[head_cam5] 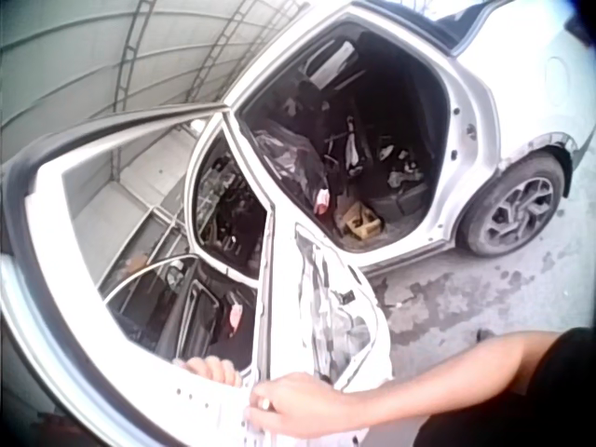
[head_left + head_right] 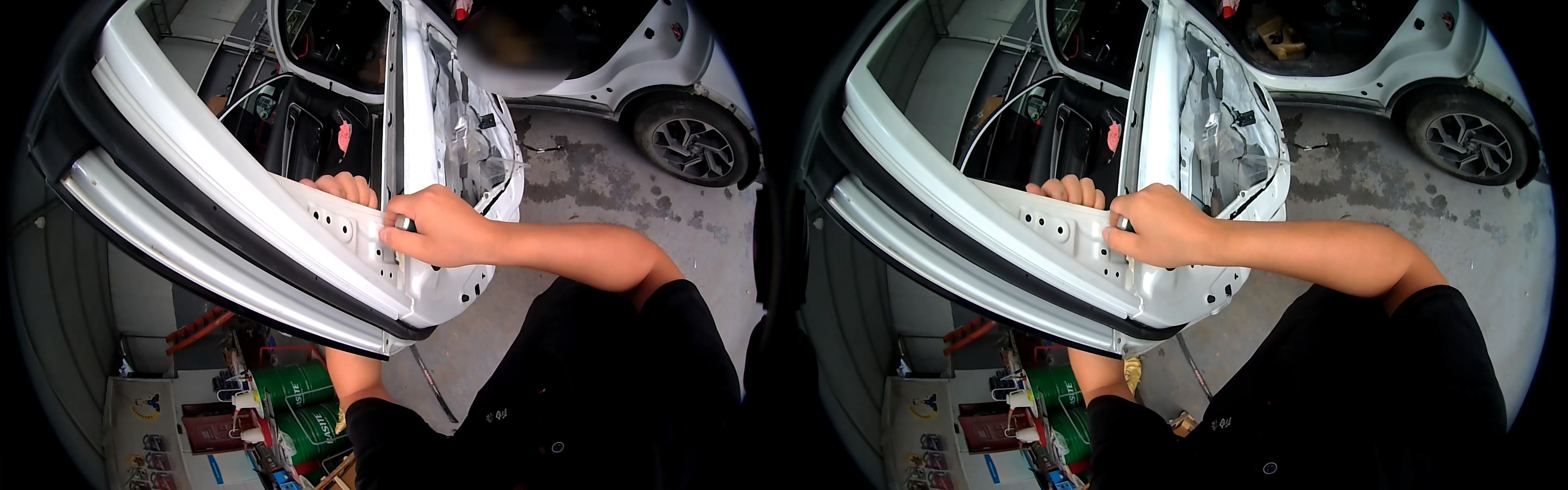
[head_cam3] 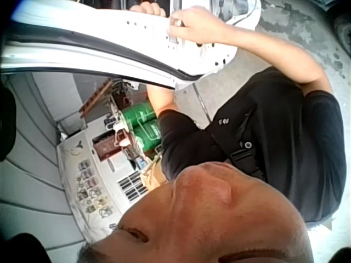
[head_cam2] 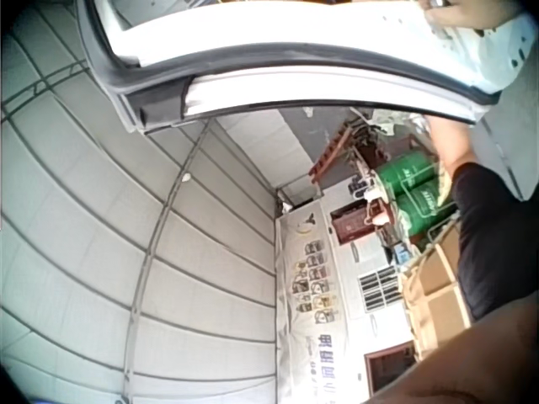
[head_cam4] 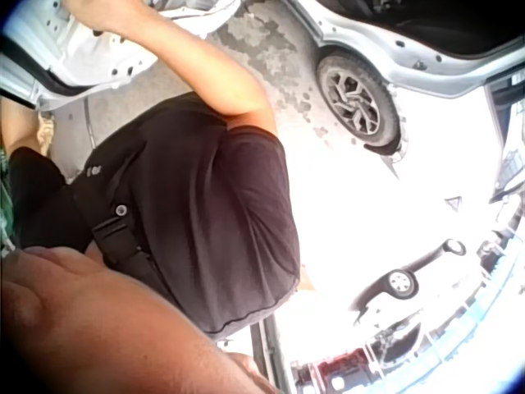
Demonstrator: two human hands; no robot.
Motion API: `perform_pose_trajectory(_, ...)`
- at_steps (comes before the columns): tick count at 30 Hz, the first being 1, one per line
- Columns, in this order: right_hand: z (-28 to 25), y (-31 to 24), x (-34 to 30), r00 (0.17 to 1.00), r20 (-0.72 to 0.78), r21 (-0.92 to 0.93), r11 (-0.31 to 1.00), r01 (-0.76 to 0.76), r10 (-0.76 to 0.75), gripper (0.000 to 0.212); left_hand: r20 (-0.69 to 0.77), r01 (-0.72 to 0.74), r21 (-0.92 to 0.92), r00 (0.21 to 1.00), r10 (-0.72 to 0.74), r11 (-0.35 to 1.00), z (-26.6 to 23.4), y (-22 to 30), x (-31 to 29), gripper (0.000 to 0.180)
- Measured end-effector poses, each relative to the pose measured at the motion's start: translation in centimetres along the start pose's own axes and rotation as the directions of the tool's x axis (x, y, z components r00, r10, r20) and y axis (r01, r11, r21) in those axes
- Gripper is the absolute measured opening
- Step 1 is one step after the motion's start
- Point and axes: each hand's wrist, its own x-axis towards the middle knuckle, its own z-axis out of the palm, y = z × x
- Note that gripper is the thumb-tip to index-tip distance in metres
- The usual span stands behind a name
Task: The person walks to a white car with its rear door open and uses a screwdriver to remove screws from the door frame. They detach a black plastic trim piece, place it inside the vehicle, and continue removing screws and peeling back a protective film from the door's inner panel.
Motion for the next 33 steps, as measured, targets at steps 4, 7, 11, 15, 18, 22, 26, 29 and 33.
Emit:
perform_pose_trajectory(4, 0.2, -0.2, 0.2, 1.000, -0.016, -0.008, 1.000, 0.001, -0.001, 0.020, 0.099, 0.013, 0.006, 0.995, -0.013, 1.000, -0.9, 0.1, 0.4, 0.046)
perform_pose_trajectory(7, 0.4, -0.1, 0.1, 0.998, -0.056, 0.007, 1.000, 0.010, -0.010, 0.016, 0.095, 0.007, -0.009, 0.995, -0.006, 1.000, -1.2, -0.2, 0.3, 0.046)
perform_pose_trajectory(11, 0.5, -0.1, -0.1, 0.995, -0.089, -0.003, 0.999, 0.036, -0.036, 0.014, 0.142, 0.004, -0.040, 0.990, 0.002, 0.999, -1.8, -0.4, 0.4, 0.046)
perform_pose_trajectory(15, 0.5, 0.3, 0.0, 0.999, -0.034, 0.059, 0.998, -0.013, 0.015, 0.018, 0.238, -0.002, -0.036, 0.971, 0.010, 0.999, -3.1, -0.3, 0.6, 0.046)
perform_pose_trajectory(18, 0.0, 0.5, 0.1, 0.989, 0.080, 0.165, 0.977, -0.138, 0.126, 0.020, 0.247, -0.003, -0.022, 0.969, 0.009, 1.000, -3.0, -0.2, 0.6, 0.046)
perform_pose_trajectory(22, -0.3, 0.0, 0.4, 0.991, 0.103, 0.166, 0.981, -0.100, 0.084, 0.021, 0.322, 0.001, 0.000, 0.947, -0.001, 1.000, -4.0, 0.2, 0.7, 0.047)
perform_pose_trajectory(26, -0.4, 0.7, 0.8, 0.997, 0.056, 0.038, 0.998, 0.052, -0.054, 0.016, 0.312, 0.000, 0.005, 0.950, -0.002, 1.000, -4.1, -0.4, 1.3, 0.049)
perform_pose_trajectory(29, 0.4, 1.3, 0.5, 0.971, -0.038, -0.154, 0.962, 0.227, -0.236, 0.011, 0.248, -0.007, 0.010, 0.969, 0.005, 1.000, -3.3, -0.4, 0.8, 0.049)
perform_pose_trajectory(33, -0.1, 1.1, 0.5, 0.916, -0.023, -0.350, 0.861, 0.368, -0.400, 0.014, 0.075, -0.018, 0.041, 0.997, 0.015, 0.999, -1.9, -0.5, 0.1, 0.045)
